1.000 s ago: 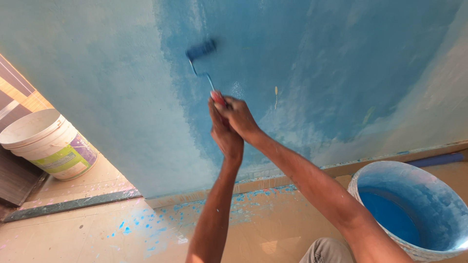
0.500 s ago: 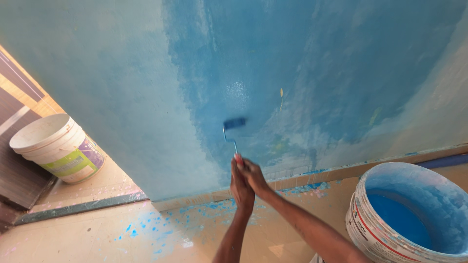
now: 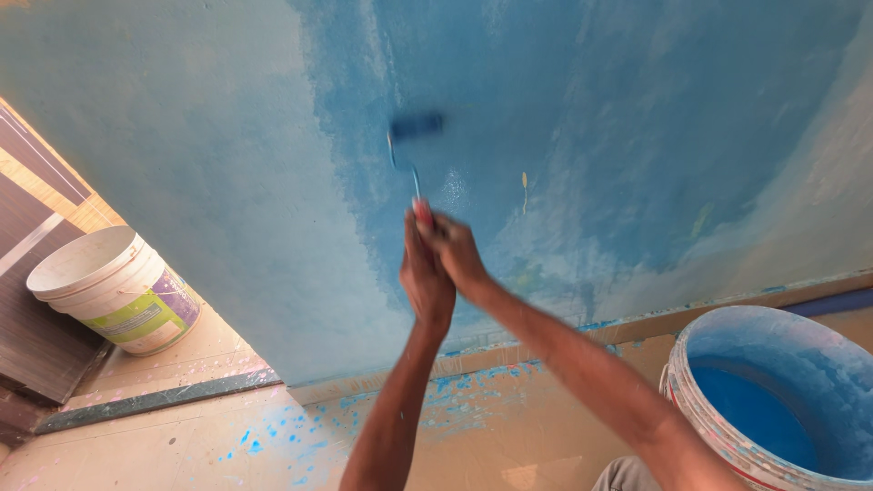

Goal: The person sits on the floor and paints a wall blue with a small paint roller, dipping the roller into a bucket of blue paint and rolling it across the wall in overlapping strokes to coat the surface.

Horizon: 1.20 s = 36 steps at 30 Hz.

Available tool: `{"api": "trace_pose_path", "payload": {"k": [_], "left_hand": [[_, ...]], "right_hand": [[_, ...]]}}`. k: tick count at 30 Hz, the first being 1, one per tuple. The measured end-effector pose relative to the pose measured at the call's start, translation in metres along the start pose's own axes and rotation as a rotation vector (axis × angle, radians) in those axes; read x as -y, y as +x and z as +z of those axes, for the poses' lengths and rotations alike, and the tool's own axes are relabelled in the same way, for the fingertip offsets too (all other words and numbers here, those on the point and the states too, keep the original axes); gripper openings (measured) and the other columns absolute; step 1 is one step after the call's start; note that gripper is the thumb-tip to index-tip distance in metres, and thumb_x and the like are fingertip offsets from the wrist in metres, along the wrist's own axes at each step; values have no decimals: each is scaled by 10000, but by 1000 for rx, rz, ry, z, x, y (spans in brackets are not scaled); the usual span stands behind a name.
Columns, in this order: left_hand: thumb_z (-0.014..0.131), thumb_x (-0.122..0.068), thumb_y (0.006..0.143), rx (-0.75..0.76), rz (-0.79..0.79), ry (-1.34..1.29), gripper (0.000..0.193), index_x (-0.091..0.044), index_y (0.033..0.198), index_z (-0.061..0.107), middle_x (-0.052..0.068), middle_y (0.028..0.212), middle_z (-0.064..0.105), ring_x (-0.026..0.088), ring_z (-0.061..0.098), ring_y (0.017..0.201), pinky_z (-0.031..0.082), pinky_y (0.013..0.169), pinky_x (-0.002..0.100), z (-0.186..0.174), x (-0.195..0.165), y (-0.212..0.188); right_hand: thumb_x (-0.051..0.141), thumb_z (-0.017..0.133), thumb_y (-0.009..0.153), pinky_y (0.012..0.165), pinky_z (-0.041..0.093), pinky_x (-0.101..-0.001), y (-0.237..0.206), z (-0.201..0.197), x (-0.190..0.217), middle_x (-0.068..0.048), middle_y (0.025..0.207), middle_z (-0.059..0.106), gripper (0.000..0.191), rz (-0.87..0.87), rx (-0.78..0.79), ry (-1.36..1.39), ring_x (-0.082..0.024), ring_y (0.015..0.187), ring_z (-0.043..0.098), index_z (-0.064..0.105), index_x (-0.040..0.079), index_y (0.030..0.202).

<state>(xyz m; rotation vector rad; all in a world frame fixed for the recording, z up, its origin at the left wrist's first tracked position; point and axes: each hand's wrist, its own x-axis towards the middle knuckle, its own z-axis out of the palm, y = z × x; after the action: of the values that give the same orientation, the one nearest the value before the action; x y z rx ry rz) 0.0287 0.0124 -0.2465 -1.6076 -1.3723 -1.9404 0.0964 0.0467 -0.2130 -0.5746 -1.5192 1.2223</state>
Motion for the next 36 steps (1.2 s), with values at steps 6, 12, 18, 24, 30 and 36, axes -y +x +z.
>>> {"api": "trace_pose_path", "payload": {"k": [6,12,18,24,30,36], "left_hand": [[573,-49,1042,-61,11,-46,597,-9,1582,325,221,1127,753,283,794,934,642,692,362,6,-37,92],[592,-34,1033,-37,43,5,588,-12,1570,354,243,1207,727,321,775,1005,642,746,385,-10,-28,66],[594,-20,1029,-41,60,-14,610,-12,1583,337,269,1323,680,359,729,1137,637,870,406,-14,-17,42],[613,-48,1044,-104,61,-77,617,-31,1589,324,215,1308,705,292,768,1105,655,860,374,8,-26,117],[597,-32,1052,-102,99,-61,609,-38,1597,326,232,1379,670,325,734,1181,652,927,390,-5,-39,110],[609,-63,1056,-90,124,-47,575,-30,1572,357,214,1301,704,314,764,1117,654,865,371,-15,-39,138]], "right_hand": [[341,604,989,869,595,-337,60,4,100,-110,1007,728,451,20,71,-21,-183,950,714,697,-20,1242],[288,623,982,914,541,-342,35,16,78,-122,1085,721,432,38,26,25,-189,999,678,663,-7,1296],[286,609,982,962,535,-312,19,20,56,-119,1148,731,446,24,26,11,-182,1076,688,631,20,1339],[284,619,981,910,572,-351,78,18,116,-135,1104,743,414,-33,51,-34,-207,1027,710,681,4,1279],[286,615,980,947,563,-339,64,25,123,-115,1114,745,412,-1,44,-22,-197,1062,718,650,26,1298],[293,609,978,930,554,-337,77,37,138,-89,1087,736,399,-23,29,35,-180,1040,698,683,24,1263]]}}
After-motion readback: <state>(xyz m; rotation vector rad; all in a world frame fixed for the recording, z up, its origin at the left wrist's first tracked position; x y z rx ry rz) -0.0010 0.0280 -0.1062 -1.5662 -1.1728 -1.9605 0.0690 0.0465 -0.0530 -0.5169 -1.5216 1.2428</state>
